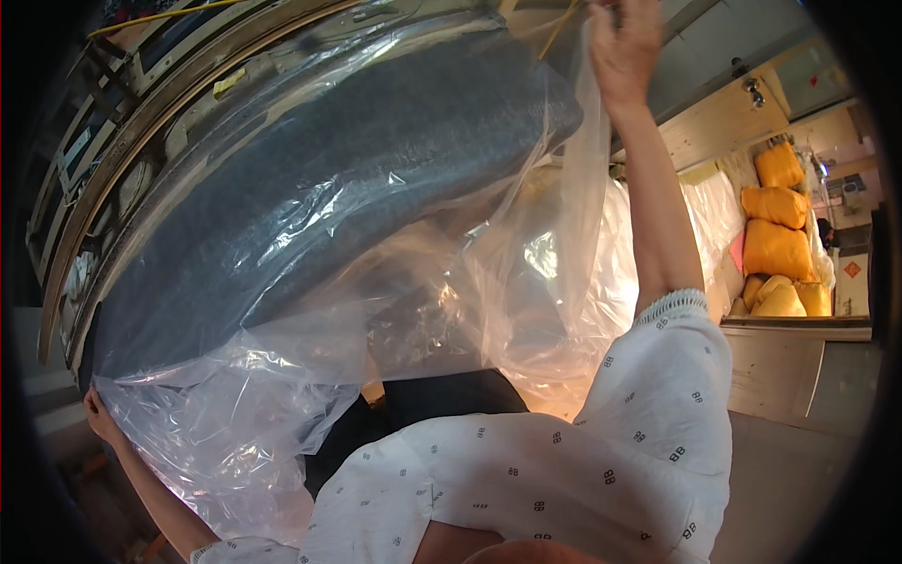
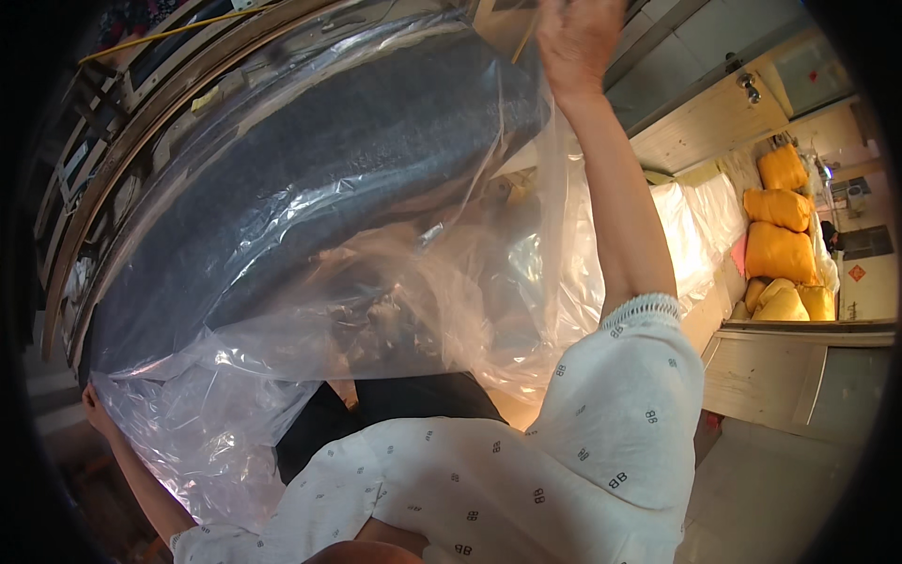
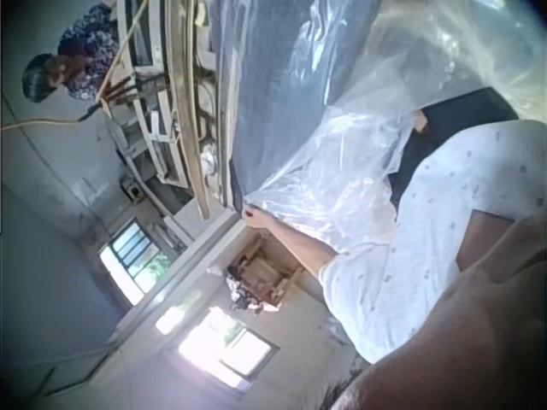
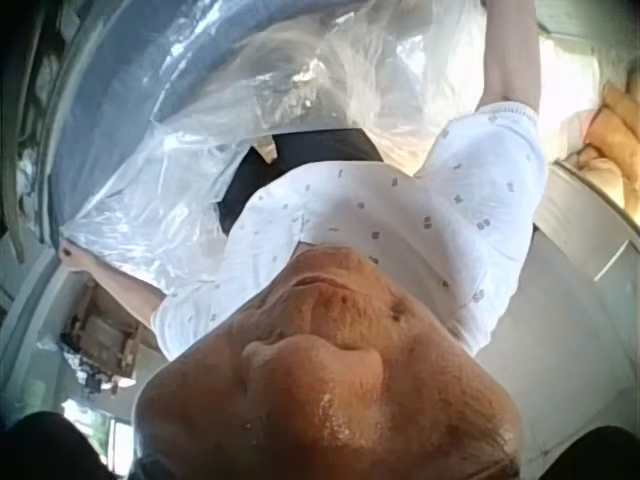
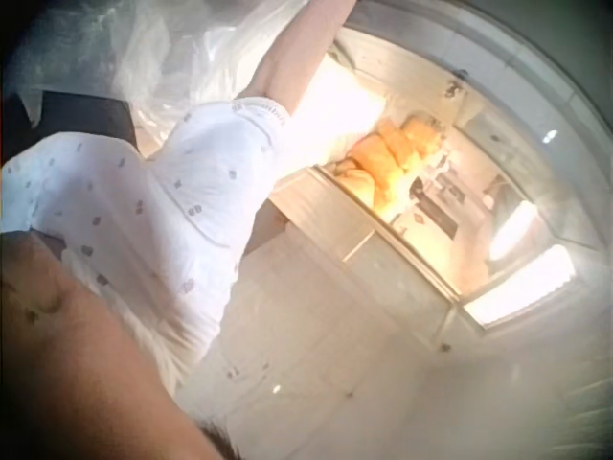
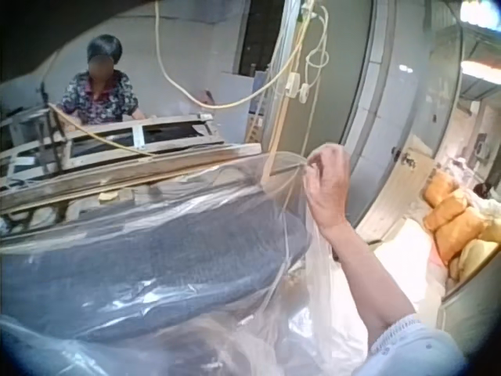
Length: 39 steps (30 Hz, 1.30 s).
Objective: The person is seen wrapping a large object with plastic film or removing a plastic cover.
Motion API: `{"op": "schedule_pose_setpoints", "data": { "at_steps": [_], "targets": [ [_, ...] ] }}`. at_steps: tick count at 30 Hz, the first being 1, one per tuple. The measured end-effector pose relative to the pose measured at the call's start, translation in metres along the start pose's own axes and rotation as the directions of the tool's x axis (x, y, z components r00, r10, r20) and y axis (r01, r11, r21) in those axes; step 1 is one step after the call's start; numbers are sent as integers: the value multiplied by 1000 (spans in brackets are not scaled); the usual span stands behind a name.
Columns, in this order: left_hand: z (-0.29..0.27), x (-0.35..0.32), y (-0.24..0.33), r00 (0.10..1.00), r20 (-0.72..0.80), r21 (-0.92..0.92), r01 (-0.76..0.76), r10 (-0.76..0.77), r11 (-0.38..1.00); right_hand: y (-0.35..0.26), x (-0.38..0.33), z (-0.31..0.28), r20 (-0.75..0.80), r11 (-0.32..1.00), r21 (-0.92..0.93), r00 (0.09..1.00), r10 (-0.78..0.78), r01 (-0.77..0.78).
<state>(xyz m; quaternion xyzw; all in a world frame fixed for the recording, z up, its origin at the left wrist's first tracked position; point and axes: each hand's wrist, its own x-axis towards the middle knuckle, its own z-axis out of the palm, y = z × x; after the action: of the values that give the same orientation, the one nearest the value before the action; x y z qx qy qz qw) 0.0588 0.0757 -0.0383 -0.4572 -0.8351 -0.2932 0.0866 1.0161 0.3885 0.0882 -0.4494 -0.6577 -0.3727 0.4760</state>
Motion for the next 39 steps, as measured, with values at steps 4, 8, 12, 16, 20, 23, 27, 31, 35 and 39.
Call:
{"op": "schedule_pose_setpoints", "data": {
  "at_steps": [4, 8, 12, 16, 20, 23, 27, 31, 35, 39],
  "targets": [
    [3, -4, 8, 1000, 12, -52, -21, 22, 998, -88, 0, -59, -20, 992, 91, 996, 86, -84],
    [9, 1, 19, 998, 39, 18, -58, 58, 998, -32, -68, -20, 787, 865, 196, 601, 142, -461],
    [-8, -7, 6, 999, 41, 51, 17, -19, 999, -14, -87, 29, 865, 840, 7, 425, 268, -543],
    [-35, 0, -11, 992, -38, -35, 122, -123, 992, -5, -86, 73, 899, 740, 50, 353, 259, -671],
    [37, 3, 84, 995, -85, 42, 48, -45, 998, 1, -62, 70, 658, 769, -636, 472, 587, -69],
    [29, 16, 60, 992, -77, 57, 102, -97, 993, -63, -34, 33, 597, 1000, 9, 802, -5, 0],
    [17, 30, 13, 967, -208, 224, 193, -147, 955, -135, -45, -58, 892, 423, 408, 452, 3, -809],
    [15, 39, -1, 935, -331, 105, 171, -128, 980, -223, -103, -186, 794, -29, -16, 5, -608, -999],
    [29, 50, 8, 923, -377, 139, 145, -83, 980, -320, -169, -206, 897, 391, 341, 171, -408, -855],
    [38, 49, 16, 895, -416, 97, 217, -158, 971, -371, -231, -140, 902, 689, 357, 423, -80, -631]
  ]
}}
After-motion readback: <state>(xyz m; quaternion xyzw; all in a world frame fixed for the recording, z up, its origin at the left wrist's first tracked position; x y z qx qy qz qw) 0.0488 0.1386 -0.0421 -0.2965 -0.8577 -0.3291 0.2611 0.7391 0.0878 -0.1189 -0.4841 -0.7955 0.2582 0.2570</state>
